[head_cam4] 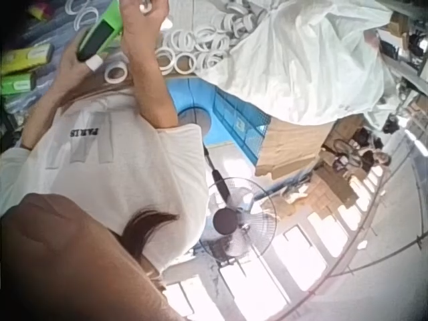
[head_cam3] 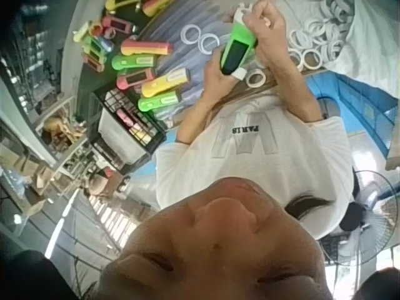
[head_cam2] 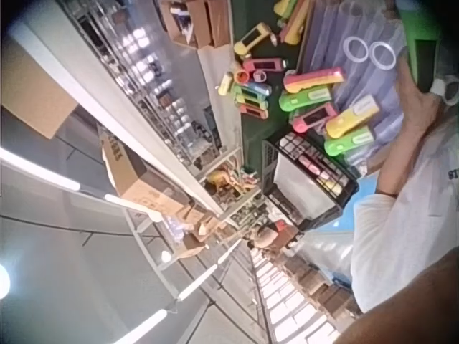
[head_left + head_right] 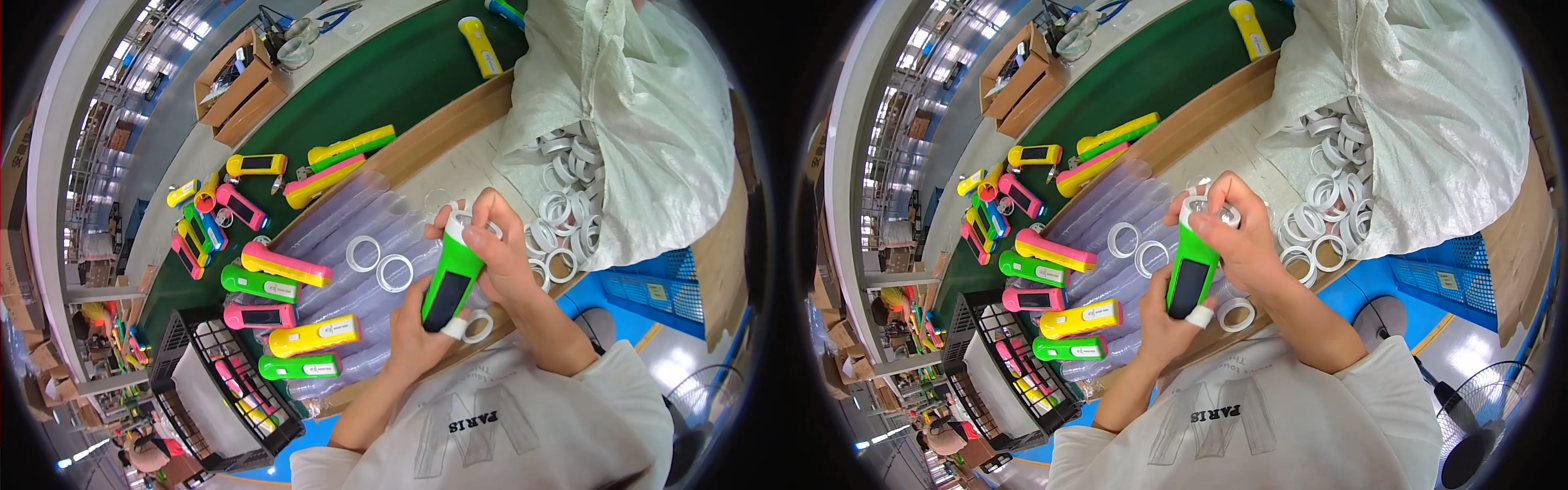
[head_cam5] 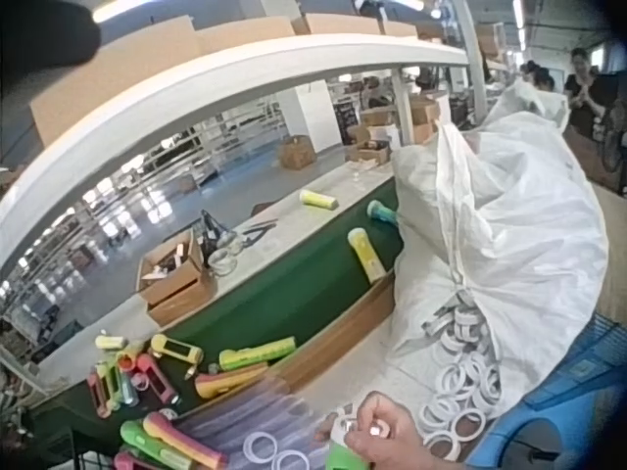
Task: Assembling colorful solar-powered flashlights by attaching plastic components at a factory workbench.
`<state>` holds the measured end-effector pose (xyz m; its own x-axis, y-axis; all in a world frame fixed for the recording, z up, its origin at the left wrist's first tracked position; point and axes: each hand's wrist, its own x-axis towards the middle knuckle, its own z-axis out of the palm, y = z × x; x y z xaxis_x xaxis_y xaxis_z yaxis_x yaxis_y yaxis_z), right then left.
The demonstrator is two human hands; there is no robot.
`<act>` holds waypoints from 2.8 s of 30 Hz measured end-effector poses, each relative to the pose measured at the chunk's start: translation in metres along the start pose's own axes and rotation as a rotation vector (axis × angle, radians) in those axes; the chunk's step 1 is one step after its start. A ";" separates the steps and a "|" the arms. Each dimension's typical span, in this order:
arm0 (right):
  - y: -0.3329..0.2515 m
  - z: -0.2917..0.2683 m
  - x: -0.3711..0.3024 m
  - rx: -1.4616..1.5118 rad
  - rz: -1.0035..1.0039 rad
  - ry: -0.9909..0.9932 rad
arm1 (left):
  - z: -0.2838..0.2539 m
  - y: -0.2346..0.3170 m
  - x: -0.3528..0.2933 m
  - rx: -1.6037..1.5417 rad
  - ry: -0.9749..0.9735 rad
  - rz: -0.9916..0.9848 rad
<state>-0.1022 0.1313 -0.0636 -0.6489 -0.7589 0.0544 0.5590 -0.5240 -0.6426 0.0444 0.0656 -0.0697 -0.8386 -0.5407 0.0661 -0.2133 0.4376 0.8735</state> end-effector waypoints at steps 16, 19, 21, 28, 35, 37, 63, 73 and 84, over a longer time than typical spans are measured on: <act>-0.077 -0.116 0.052 -2.307 -0.453 0.367 | -0.036 -0.038 0.117 -1.094 -0.369 -0.621; -0.080 -0.127 0.065 -2.410 -0.462 0.349 | -0.042 -0.029 0.166 -0.763 -0.238 -0.464; -0.077 -0.117 0.070 -2.279 -0.403 0.416 | -0.039 -0.026 0.201 -0.255 -0.010 -0.136; -0.077 -0.142 0.050 -2.371 -0.330 0.189 | -0.043 -0.028 0.175 0.524 -0.495 0.461; -0.075 -0.130 0.039 -2.353 -0.410 0.269 | 0.001 -0.060 0.153 0.744 -0.357 0.528; -0.082 -0.129 0.036 -2.314 -0.165 0.117 | 0.004 -0.061 0.157 0.736 -0.356 0.528; -0.003 -0.061 0.065 -0.942 -0.438 -0.179 | -0.060 -0.093 0.286 1.050 -0.023 0.199; -0.007 -0.057 0.069 -0.603 -0.286 -0.053 | -0.101 -0.005 0.233 -0.387 -0.007 -0.116; 0.002 -0.032 0.046 -0.443 -0.137 -0.236 | -0.084 0.059 0.144 -0.916 -0.099 0.181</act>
<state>-0.1477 0.1081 -0.0866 -0.5383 -0.7882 0.2982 0.1724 -0.4494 -0.8765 -0.0471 -0.0471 0.0318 -0.8684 -0.4375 0.2335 0.3669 -0.2500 0.8960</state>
